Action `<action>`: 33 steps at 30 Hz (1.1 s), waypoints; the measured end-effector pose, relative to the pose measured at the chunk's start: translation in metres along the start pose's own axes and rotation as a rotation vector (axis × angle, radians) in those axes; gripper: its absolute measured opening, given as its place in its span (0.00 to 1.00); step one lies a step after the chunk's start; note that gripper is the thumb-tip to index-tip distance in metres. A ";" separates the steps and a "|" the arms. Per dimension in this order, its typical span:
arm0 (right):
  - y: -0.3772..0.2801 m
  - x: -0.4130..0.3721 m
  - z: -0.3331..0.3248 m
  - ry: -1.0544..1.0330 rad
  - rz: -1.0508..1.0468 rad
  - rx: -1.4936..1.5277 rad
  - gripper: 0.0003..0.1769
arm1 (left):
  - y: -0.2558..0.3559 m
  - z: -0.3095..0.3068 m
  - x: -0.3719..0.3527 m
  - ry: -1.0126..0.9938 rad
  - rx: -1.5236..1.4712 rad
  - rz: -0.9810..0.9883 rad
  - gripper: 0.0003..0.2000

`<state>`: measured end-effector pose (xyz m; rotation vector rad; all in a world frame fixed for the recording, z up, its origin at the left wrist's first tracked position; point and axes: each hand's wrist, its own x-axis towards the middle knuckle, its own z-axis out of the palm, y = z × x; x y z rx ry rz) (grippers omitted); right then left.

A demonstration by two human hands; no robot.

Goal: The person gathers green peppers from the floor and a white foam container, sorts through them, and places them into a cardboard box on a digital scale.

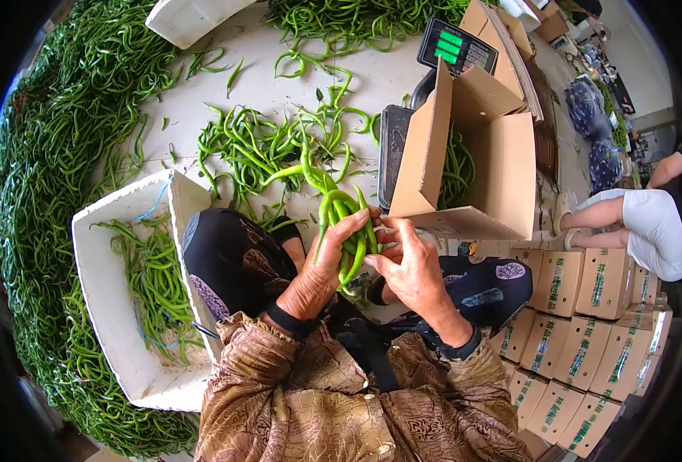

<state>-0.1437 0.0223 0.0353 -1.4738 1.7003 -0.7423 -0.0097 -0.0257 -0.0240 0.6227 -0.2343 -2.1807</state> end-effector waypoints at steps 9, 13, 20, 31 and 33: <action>0.018 0.001 -0.037 -0.102 0.304 0.854 0.13 | -0.003 -0.003 0.002 -0.029 0.137 0.009 0.16; 0.007 0.014 -0.043 -0.134 0.235 0.717 0.17 | -0.001 0.006 -0.005 -0.213 0.361 -0.150 0.15; 0.013 0.022 -0.037 -0.156 0.181 0.525 0.15 | -0.008 -0.002 0.001 -0.193 0.405 -0.174 0.17; 0.035 0.020 -0.074 0.365 0.164 0.647 0.16 | 0.002 0.012 -0.006 -0.199 0.319 -0.106 0.19; 0.029 0.017 -0.058 0.235 0.036 0.448 0.16 | 0.002 0.017 -0.008 -0.182 0.368 -0.083 0.19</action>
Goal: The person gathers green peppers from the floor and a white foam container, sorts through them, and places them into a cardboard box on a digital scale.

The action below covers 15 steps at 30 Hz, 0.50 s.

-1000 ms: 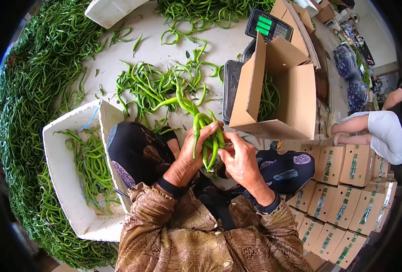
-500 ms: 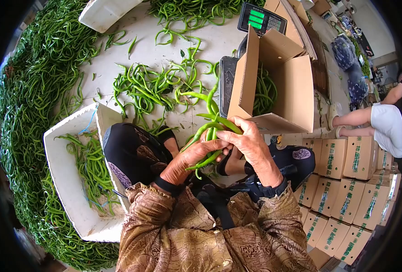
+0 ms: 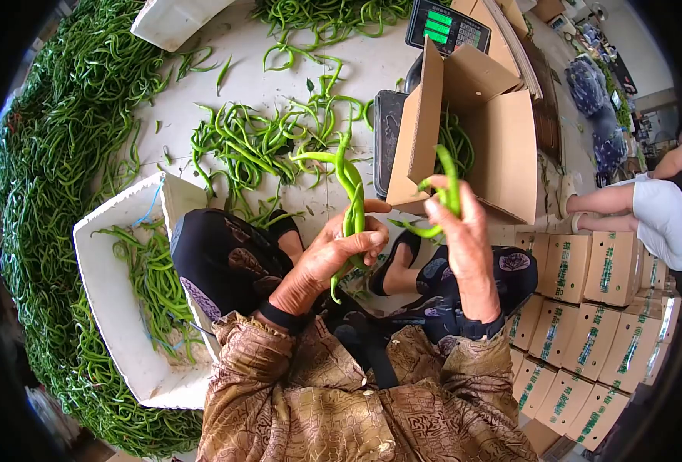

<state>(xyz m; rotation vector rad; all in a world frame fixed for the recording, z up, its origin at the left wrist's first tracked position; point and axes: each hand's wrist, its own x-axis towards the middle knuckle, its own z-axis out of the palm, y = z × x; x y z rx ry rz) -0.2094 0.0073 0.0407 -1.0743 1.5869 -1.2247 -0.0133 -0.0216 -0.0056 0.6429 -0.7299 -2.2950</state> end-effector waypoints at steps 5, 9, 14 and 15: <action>0.008 0.000 0.023 -0.315 0.104 -0.149 0.18 | -0.005 -0.005 0.000 -0.082 0.237 -0.123 0.16; 0.011 0.005 0.031 -0.373 0.231 -0.039 0.20 | -0.009 -0.005 0.000 -0.055 0.382 -0.114 0.16; 0.011 0.012 0.019 -0.550 0.353 0.032 0.22 | -0.020 -0.013 0.000 -0.164 0.110 -0.161 0.21; 0.007 0.013 0.015 -0.545 0.370 0.079 0.21 | -0.019 -0.011 0.000 -0.187 0.065 -0.146 0.22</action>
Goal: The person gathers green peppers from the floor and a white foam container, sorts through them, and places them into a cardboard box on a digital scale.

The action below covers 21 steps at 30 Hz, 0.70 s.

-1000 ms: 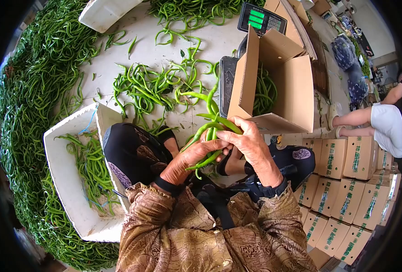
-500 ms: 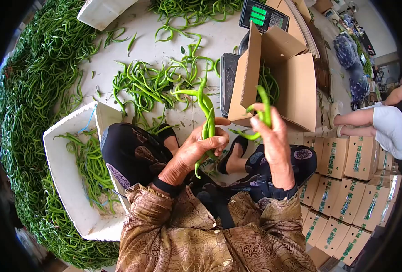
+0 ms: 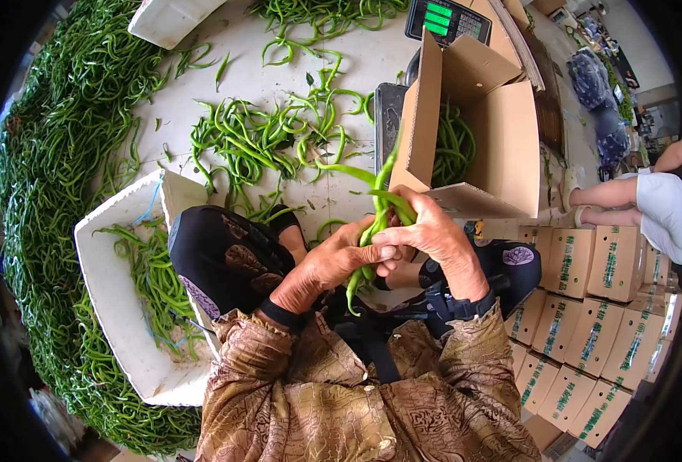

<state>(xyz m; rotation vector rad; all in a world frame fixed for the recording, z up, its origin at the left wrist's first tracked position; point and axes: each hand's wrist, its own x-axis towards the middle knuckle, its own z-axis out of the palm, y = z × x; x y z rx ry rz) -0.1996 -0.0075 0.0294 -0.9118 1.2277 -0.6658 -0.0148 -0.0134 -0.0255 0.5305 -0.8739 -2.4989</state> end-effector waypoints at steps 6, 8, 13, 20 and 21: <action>0.002 -0.004 -0.005 0.126 -0.161 0.231 0.13 | -0.002 -0.007 0.006 0.059 -0.150 0.058 0.22; 0.010 0.001 -0.006 0.195 -0.198 0.262 0.12 | 0.001 -0.006 0.005 0.171 -0.200 0.069 0.19; -0.001 0.002 0.012 0.135 -0.152 0.086 0.14 | 0.003 -0.005 0.005 0.168 -0.172 0.061 0.13; 0.023 0.012 0.001 0.389 -0.242 -0.075 0.08 | 0.009 -0.005 0.008 0.440 -0.293 0.116 0.15; 0.020 0.011 0.000 0.417 -0.269 -0.127 0.08 | 0.011 -0.010 0.008 0.417 -0.328 0.172 0.16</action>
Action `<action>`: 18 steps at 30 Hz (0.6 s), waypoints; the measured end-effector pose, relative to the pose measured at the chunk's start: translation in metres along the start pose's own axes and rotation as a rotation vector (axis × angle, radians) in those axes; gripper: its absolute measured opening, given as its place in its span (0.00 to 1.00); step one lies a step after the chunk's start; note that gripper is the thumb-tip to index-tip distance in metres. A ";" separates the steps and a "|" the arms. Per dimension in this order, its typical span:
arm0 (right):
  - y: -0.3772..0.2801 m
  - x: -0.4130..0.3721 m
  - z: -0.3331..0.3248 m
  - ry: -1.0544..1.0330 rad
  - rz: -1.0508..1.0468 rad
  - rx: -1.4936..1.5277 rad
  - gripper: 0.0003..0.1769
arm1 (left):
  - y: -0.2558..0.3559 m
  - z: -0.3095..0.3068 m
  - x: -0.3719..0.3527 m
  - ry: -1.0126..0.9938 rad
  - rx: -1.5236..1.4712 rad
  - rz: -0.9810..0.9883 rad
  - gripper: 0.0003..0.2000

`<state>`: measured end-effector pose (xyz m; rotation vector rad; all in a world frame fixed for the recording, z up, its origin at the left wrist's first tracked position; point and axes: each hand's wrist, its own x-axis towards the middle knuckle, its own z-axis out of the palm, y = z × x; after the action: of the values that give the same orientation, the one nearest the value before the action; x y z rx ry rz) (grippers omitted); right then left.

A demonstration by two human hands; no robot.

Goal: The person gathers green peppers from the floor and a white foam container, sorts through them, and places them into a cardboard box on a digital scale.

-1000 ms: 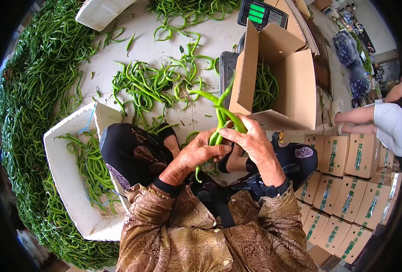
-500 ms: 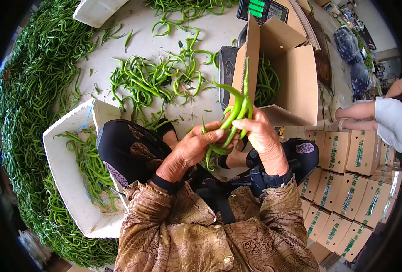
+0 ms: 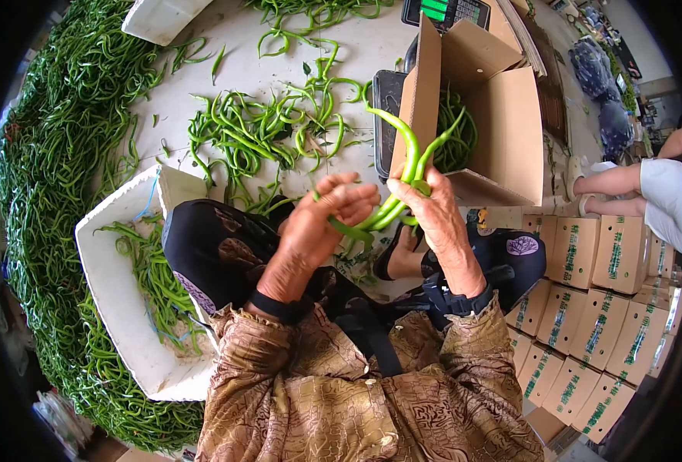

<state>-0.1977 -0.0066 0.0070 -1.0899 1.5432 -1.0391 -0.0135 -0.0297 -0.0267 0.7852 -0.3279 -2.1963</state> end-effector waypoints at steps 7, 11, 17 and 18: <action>-0.003 -0.001 -0.002 -0.086 -0.060 -0.290 0.12 | 0.021 -0.003 -0.009 -0.155 -0.494 0.030 0.20; -0.017 -0.007 0.002 -0.250 0.238 -0.022 0.17 | 0.027 -0.002 0.001 -0.113 -0.584 0.003 0.18; -0.025 -0.012 0.026 -0.405 0.157 0.205 0.19 | 0.026 0.016 0.019 -0.043 -0.444 0.025 0.17; -0.021 -0.011 0.027 -0.395 0.189 0.268 0.20 | 0.031 0.023 0.015 0.031 -0.383 0.045 0.18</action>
<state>-0.1660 -0.0046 0.0239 -0.8802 1.1294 -0.8153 -0.0177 -0.0622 -0.0017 0.5910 0.0906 -2.1125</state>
